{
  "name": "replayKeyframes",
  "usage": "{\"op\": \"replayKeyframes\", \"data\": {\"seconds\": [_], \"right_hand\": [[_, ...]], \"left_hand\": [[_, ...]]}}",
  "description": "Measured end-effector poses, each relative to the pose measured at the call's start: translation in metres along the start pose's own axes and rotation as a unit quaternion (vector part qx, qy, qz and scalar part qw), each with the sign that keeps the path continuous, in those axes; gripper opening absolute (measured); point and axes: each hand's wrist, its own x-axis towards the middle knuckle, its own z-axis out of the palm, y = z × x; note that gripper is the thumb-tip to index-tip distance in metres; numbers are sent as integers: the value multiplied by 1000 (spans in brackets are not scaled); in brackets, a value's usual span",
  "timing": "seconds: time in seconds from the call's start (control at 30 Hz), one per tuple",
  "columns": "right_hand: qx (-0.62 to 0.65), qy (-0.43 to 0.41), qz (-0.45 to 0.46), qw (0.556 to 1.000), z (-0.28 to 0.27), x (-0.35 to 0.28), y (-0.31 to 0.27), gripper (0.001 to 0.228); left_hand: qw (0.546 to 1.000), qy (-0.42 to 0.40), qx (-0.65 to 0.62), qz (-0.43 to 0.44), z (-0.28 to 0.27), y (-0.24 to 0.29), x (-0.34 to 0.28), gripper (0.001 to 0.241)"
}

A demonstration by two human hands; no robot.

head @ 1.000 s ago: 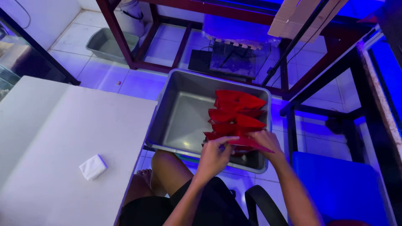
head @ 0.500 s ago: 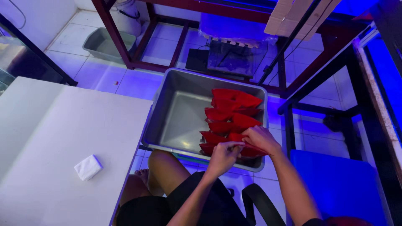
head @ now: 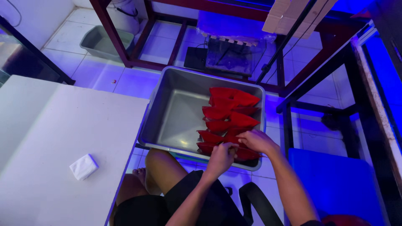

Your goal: The person scoops red pellets from a large bin into a red pouch using a plastic scoop. They place the pouch on a digital scale to weigh it, then seal the pouch and set it aside in a metal tray. The process is repeated for multiple pouches.

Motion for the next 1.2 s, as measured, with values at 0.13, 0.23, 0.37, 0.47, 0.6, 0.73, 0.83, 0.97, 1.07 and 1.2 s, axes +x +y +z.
{"op": "replayKeyframes", "data": {"seconds": [0.13, 0.23, 0.37, 0.47, 0.6, 0.73, 0.83, 0.97, 1.07, 1.2], "right_hand": [[30, -24, 2, 999, -15, -24, -11, 38], [58, -9, 22, 998, -36, -54, -26, 43], [33, -16, 53, 998, -58, -104, -49, 51], [18, -36, 16, 999, -39, -101, -48, 56], [9, -21, -12, 1000, 3, -73, -27, 39], [9, -13, -7, 1000, 10, -64, -24, 33], [2, 16, -10, 1000, 20, -56, -18, 25], [-27, 59, -27, 998, 51, -33, 1, 21], [-50, 80, -45, 994, 94, -1, 28, 18], [-36, 74, -47, 996, 118, 18, 36, 18]], "left_hand": [[1000, -3, 14, 2, -11, 9, -6, 31], [999, 2, 47, 3, -15, 2, -6, 30], [995, 4, 98, -4, -23, 13, -10, 29], [990, 5, 140, -29, -30, 27, -13, 30], [981, -3, 184, -55, -35, 44, -20, 31], [978, -23, 200, -55, -27, 38, -16, 32], [975, -26, 211, -65, -27, 37, -12, 33], [969, -32, 233, -71, -29, 30, -11, 35], [964, -36, 250, -81, -19, 1, 5, 37], [951, -37, 299, -73, -8, -19, 18, 33]]}}
